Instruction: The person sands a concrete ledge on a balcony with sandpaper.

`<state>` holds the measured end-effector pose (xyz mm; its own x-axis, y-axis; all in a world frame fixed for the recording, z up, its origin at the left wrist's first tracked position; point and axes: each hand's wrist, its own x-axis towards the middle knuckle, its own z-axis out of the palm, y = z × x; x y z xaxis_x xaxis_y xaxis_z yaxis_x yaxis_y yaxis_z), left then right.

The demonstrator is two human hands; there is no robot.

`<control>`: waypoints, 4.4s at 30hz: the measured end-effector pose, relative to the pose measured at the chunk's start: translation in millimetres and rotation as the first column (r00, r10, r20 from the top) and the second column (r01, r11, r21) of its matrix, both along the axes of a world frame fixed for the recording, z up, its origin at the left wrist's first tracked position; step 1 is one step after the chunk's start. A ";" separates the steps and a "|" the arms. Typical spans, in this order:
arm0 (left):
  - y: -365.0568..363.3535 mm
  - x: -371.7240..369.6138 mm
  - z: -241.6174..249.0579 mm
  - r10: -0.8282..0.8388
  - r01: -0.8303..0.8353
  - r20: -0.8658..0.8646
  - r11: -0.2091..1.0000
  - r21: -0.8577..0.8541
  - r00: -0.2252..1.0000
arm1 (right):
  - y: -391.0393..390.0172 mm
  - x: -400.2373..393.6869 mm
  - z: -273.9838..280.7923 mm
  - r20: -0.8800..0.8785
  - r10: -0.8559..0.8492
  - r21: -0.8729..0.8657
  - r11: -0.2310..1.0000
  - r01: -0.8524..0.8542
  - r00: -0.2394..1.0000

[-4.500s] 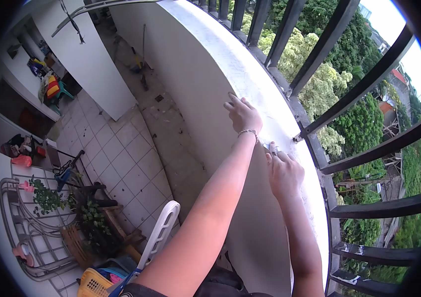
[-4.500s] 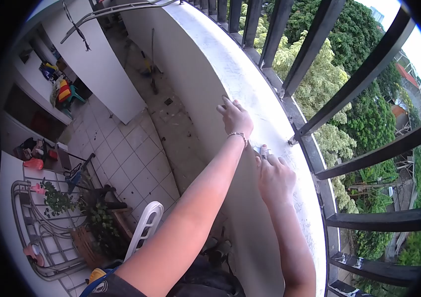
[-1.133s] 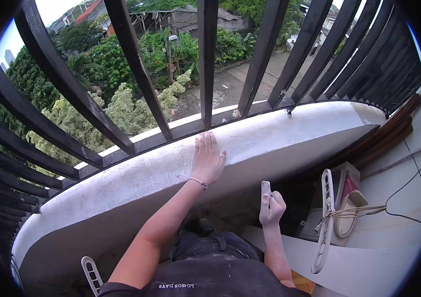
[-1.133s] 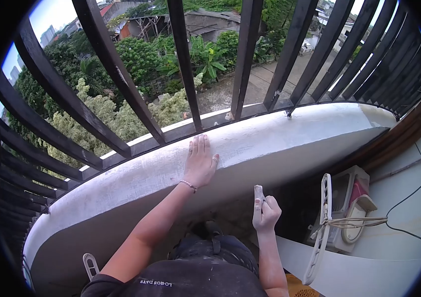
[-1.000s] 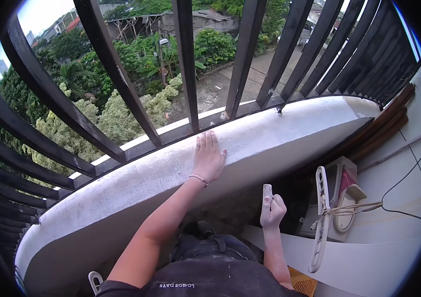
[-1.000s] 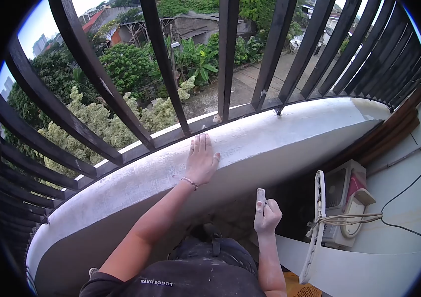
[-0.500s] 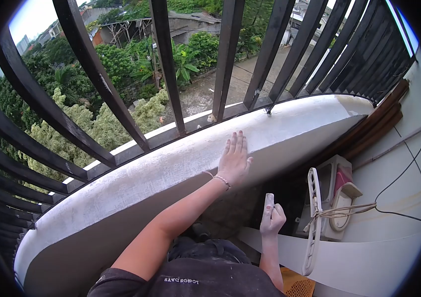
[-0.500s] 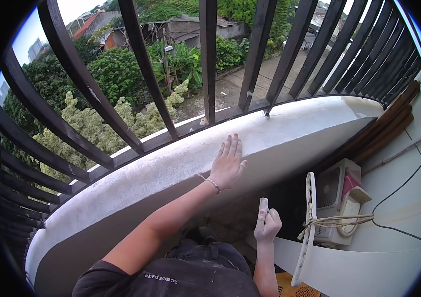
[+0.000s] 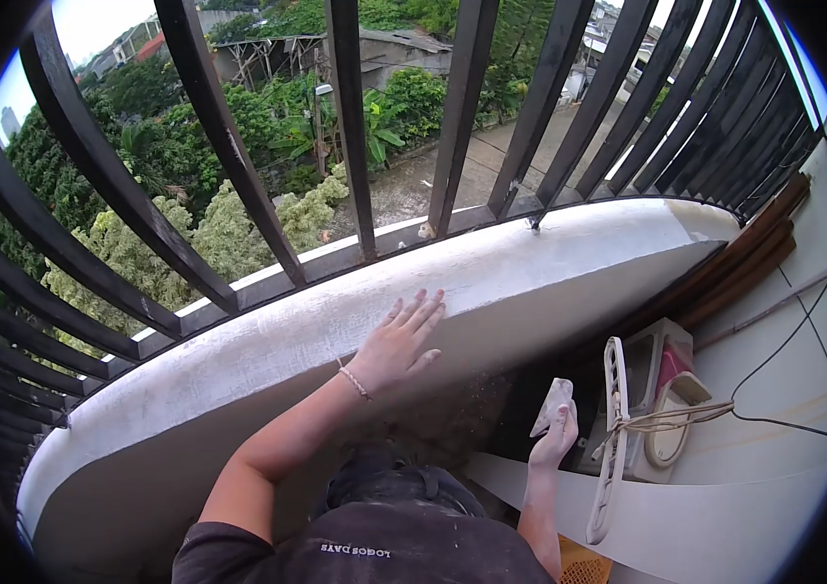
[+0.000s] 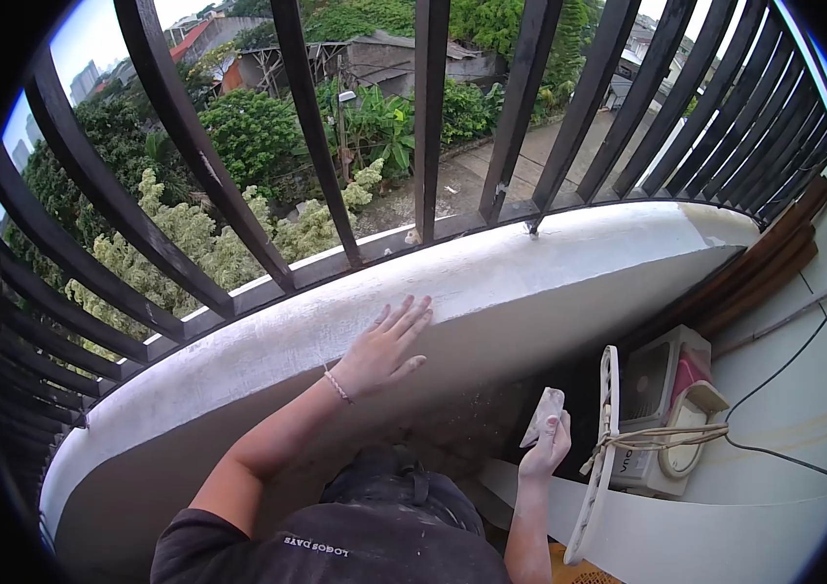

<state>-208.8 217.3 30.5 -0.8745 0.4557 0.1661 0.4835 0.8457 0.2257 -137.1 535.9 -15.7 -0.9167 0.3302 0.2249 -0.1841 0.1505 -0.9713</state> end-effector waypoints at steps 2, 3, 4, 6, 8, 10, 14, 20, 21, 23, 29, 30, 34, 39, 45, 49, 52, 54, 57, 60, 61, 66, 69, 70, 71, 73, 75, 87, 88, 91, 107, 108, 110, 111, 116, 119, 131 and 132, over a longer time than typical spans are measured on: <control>-49.0 8.7 -8.0 0.133 -0.131 0.046 0.991 -0.042 0.990 | -9.0 -3.0 1.8 0.035 0.036 -0.084 0.996 -0.033 0.999; -71.4 15.4 -4.0 0.141 -0.136 0.071 0.988 -0.072 0.987 | -17.3 -6.6 1.4 0.041 0.034 -0.100 0.995 -0.030 0.999; -92.8 22.7 3.6 0.150 -0.140 0.097 0.985 -0.100 0.984 | -24.0 -9.3 -0.1 0.049 0.032 -0.116 0.993 -0.026 0.998; -129.9 42.0 12.7 0.213 -0.197 0.132 0.973 -0.122 0.968 | -34.5 -11.7 -1.6 0.045 0.087 -0.020 0.996 -0.086 0.995; -159.4 63.9 16.6 0.317 -0.305 0.149 0.947 -0.103 0.936 | -50.0 -12.7 6.5 0.057 0.142 0.034 0.989 -0.144 0.988; -185.3 87.8 27.8 0.401 -0.397 0.189 0.916 -0.060 0.897 | -64.9 -13.2 10.2 0.041 0.151 0.047 0.987 -0.152 0.988; -231.8 117.9 19.6 0.536 -0.539 0.210 0.841 -0.046 0.818 | -84.5 -21.4 13.3 0.032 0.181 0.029 0.983 -0.182 0.983; -222.6 119.2 20.7 0.553 -0.536 0.218 0.833 -0.137 0.804 | -126.9 -27.1 25.7 0.104 0.223 -0.097 0.972 -0.213 0.969; -214.5 115.8 20.6 0.537 -0.514 0.212 0.844 -0.155 0.817 | -129.0 -27.7 24.2 0.125 0.289 -0.151 0.951 -0.270 0.949; -200.7 108.4 13.6 0.396 -0.372 0.137 0.913 -0.170 0.908 | -144.9 -27.9 30.3 0.132 0.309 -0.090 0.950 -0.299 0.942; -150.0 67.7 10.3 0.024 -0.008 0.096 0.987 -0.158 0.995 | -187.8 -24.6 45.3 0.178 0.232 0.310 0.909 -0.279 0.956; -143.1 57.7 8.0 -0.030 0.044 0.093 0.987 -0.152 0.995 | -191.5 -26.7 38.9 0.152 0.239 0.307 0.911 -0.275 0.959; -120.1 19.6 -2.5 -0.174 0.178 0.041 0.976 -0.128 0.984 | -190.0 -32.9 58.7 0.195 0.284 0.389 0.856 -0.340 0.939; -96.7 -2.6 -2.7 -0.173 0.176 0.036 0.980 -0.091 0.984 | -174.0 -71.7 67.0 0.110 0.319 0.694 0.653 -0.303 0.941; -89.9 -2.7 -1.2 -0.079 0.082 0.049 0.995 -0.057 0.996 | -178.5 -133.3 70.6 0.044 0.408 0.951 0.264 -0.164 0.912; -88.8 1.8 -6.5 0.078 -0.093 0.104 0.985 0.143 0.992 | -204.4 -163.2 50.2 0.004 0.436 0.972 0.209 -0.105 0.900; -89.0 5.0 -9.1 0.114 -0.137 0.122 0.970 0.201 0.986 | -217.0 -163.0 35.2 -0.108 0.477 0.960 0.278 -0.033 0.872; -88.5 4.0 -8.9 0.110 -0.126 0.097 0.977 0.174 0.989 | -214.7 -154.9 31.7 -0.092 0.528 0.968 0.245 -0.048 0.844; -88.5 3.8 -9.4 0.102 -0.117 0.096 0.978 0.172 0.990 | -193.2 -148.4 43.4 0.059 0.528 0.984 0.113 -0.139 0.847; -86.0 2.2 -10.8 0.109 -0.118 0.071 0.984 0.136 0.992 | -185.9 -169.8 47.4 0.093 0.429 0.985 0.091 -0.146 0.898; -85.6 2.6 -12.0 0.106 -0.116 0.074 0.982 0.147 0.992 | -192.1 -179.0 37.6 0.064 0.434 0.988 0.102 -0.120 0.899; -88.9 2.1 -8.0 0.088 -0.110 0.115 0.973 0.202 0.989 | -198.1 -158.2 37.1 0.061 0.559 0.984 0.107 -0.145 0.827; -85.5 1.8 -6.5 0.102 -0.117 0.101 0.983 0.144 0.990 | -182.4 -168.9 55.8 0.153 0.471 0.978 0.053 -0.202 0.869; -84.7 2.3 -7.1 0.101 -0.114 0.098 0.983 0.141 0.990 | -181.8 -175.1 57.4 0.193 0.420 0.973 0.031 -0.227 0.886; -85.3 1.9 -7.0 0.095 -0.106 0.091 0.985 0.133 0.991 | -191.5 -180.1 52.9 0.159 0.389 0.984 0.016 -0.179 0.908; -86.3 0.6 -6.5 0.081 -0.092 0.087 0.987 0.133 0.993 | -209.6 -184.2 38.7 0.045 0.455 0.991 0.090 -0.097 0.889; -88.0 0.3 -7.4 0.078 -0.093 0.099 0.983 0.159 0.992 | -212.3 -180.2 37.5 0.029 0.513 0.988 0.116 -0.103 0.858; -92.7 -0.9 -6.0 0.043 -0.071 0.122 0.969 0.237 0.992 | -214.4 -171.9 41.4 0.036 0.540 0.981 0.140 -0.132 0.841; -94.2 -1.6 -5.2 0.045 -0.071 0.120 0.971 0.229 0.992 | -208.0 -166.5 45.4 0.075 0.533 0.982 0.108 -0.156 0.843; -91.0 -2.6 -4.0 0.041 -0.066 0.115 0.972 0.223 0.993 | -187.8 -165.2 55.3 0.179 0.448 0.976 0.031 -0.215 0.876; -93.8 -1.8 -8.8 0.036 -0.050 0.076 0.981 0.189 0.996 | -225.5 -185.2 30.3 0.078 0.362 0.992 0.068 -0.110 0.929; -93.5 -2.7 -10.1 0.039 -0.049 0.057 0.982 0.184 0.998 | -233.1 -186.8 34.2 0.041 0.389 0.994 0.076 -0.077 0.920; -94.0 -3.8 -10.1 0.030 -0.042 0.066 0.981 0.188 0.997 | -234.4 -171.2 40.6 0.084 0.459 0.993 0.035 -0.112 0.884; -94.4 -3.7 -10.0 0.024 -0.037 0.072 0.981 0.189 0.997 | -229.8 -160.9 43.0 0.081 0.469 0.990 0.063 -0.125 0.880; -94.3 -4.1 -7.4 0.028 -0.045 0.086 0.978 0.202 0.996 | -204.6 -175.7 55.8 0.153 0.323 0.981 0.065 -0.183 0.934; -93.8 -2.1 -10.1 0.033 -0.052 0.094 0.977 0.206 0.995 | -227.8 -182.4 31.9 0.011 0.354 0.991 0.123 -0.058 0.935; -79.5 20.0 -8.0 -0.003 0.003 -0.011 0.999 0.040 1.000 | -225.8 -184.2 24.2 0.002 0.397 0.997 0.067 -0.031 0.918; -80.4 20.3 -6.9 -0.030 0.030 -0.013 0.999 0.033 0.999 | -223.2 -180.2 26.2 0.014 0.457 0.997 0.065 -0.049 0.890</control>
